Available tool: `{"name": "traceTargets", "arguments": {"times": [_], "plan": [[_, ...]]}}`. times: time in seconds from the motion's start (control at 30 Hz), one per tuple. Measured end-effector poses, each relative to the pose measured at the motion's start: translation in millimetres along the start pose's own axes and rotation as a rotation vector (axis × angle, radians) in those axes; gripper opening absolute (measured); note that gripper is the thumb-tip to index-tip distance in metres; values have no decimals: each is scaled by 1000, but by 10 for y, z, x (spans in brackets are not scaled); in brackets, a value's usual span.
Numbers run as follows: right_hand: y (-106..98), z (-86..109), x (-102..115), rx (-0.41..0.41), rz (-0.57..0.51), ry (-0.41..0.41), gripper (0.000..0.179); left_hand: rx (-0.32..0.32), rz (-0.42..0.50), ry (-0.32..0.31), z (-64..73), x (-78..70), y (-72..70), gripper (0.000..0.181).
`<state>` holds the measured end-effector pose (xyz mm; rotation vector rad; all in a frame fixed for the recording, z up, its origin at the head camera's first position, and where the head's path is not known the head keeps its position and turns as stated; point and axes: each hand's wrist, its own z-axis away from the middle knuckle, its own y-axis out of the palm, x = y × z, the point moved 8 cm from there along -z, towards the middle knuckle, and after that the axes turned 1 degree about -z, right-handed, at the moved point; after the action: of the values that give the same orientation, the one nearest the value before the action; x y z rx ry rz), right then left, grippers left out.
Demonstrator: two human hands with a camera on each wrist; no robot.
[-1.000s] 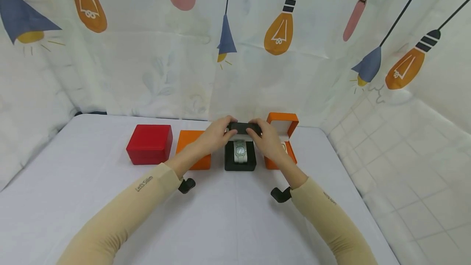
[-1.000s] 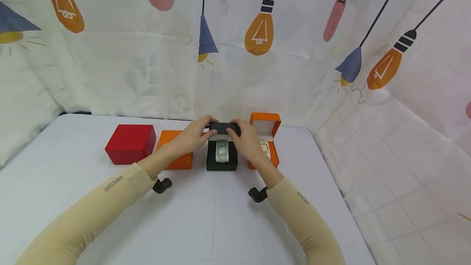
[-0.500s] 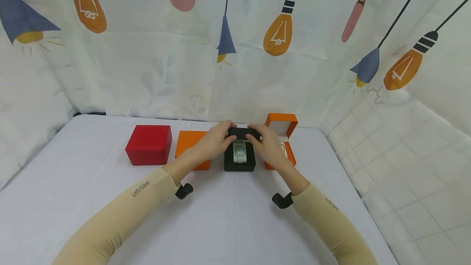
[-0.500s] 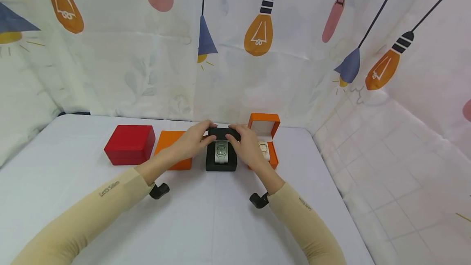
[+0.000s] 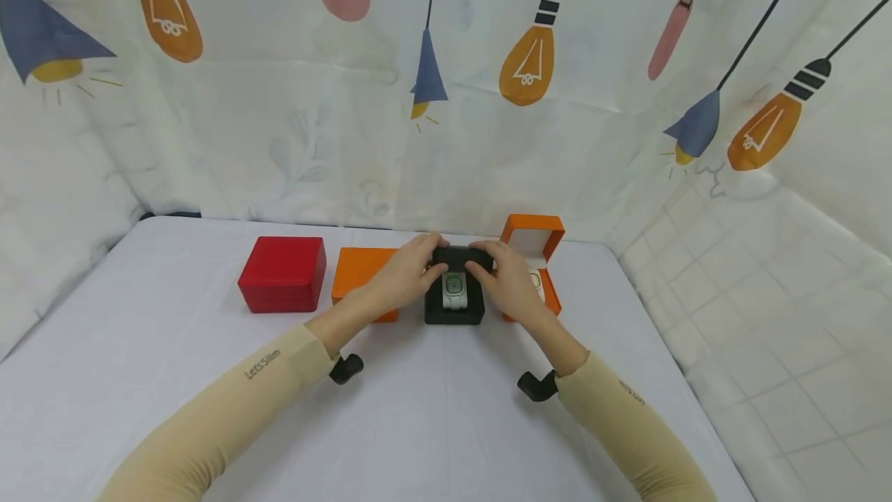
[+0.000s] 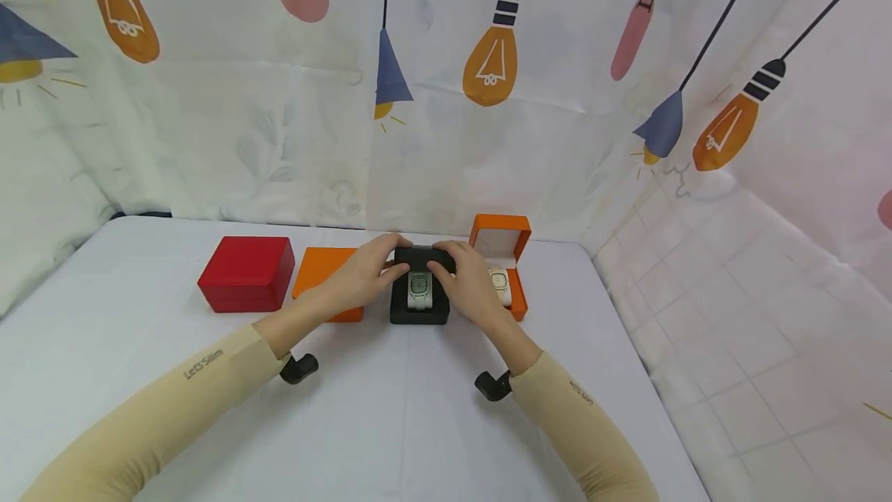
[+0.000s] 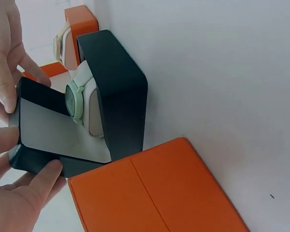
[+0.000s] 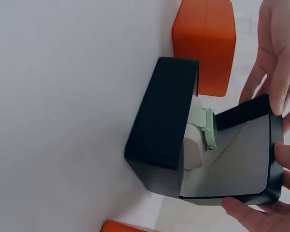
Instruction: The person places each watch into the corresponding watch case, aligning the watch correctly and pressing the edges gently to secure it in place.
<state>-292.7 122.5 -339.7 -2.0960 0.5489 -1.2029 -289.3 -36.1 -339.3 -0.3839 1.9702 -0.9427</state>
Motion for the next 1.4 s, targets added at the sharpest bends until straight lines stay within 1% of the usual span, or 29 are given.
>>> {"name": "traceTargets", "arguments": {"times": [0.1,0.3,0.43,0.7,0.87,1.03,1.13,1.23,1.4], "plan": [[-1,16,13,-10,8,-19,35,8,-18,6,18,-7,19,38],[18,55,8,4,24,-13,34,26,-51,18,56,-45,44,42],[33,75,-3,13,25,-17,34,33,-56,17,74,-48,56,43],[52,122,-9,8,34,-49,34,26,-53,36,107,-60,71,43],[88,169,-7,14,40,-59,35,43,-56,29,122,-40,104,41],[198,224,-48,65,68,-26,39,91,-89,14,156,6,170,39],[258,243,-76,97,62,1,40,109,-95,4,168,20,192,39],[278,251,-94,101,57,16,41,116,-94,-6,168,26,201,38],[279,251,-101,107,66,19,41,114,-95,-11,158,42,207,36]]}}
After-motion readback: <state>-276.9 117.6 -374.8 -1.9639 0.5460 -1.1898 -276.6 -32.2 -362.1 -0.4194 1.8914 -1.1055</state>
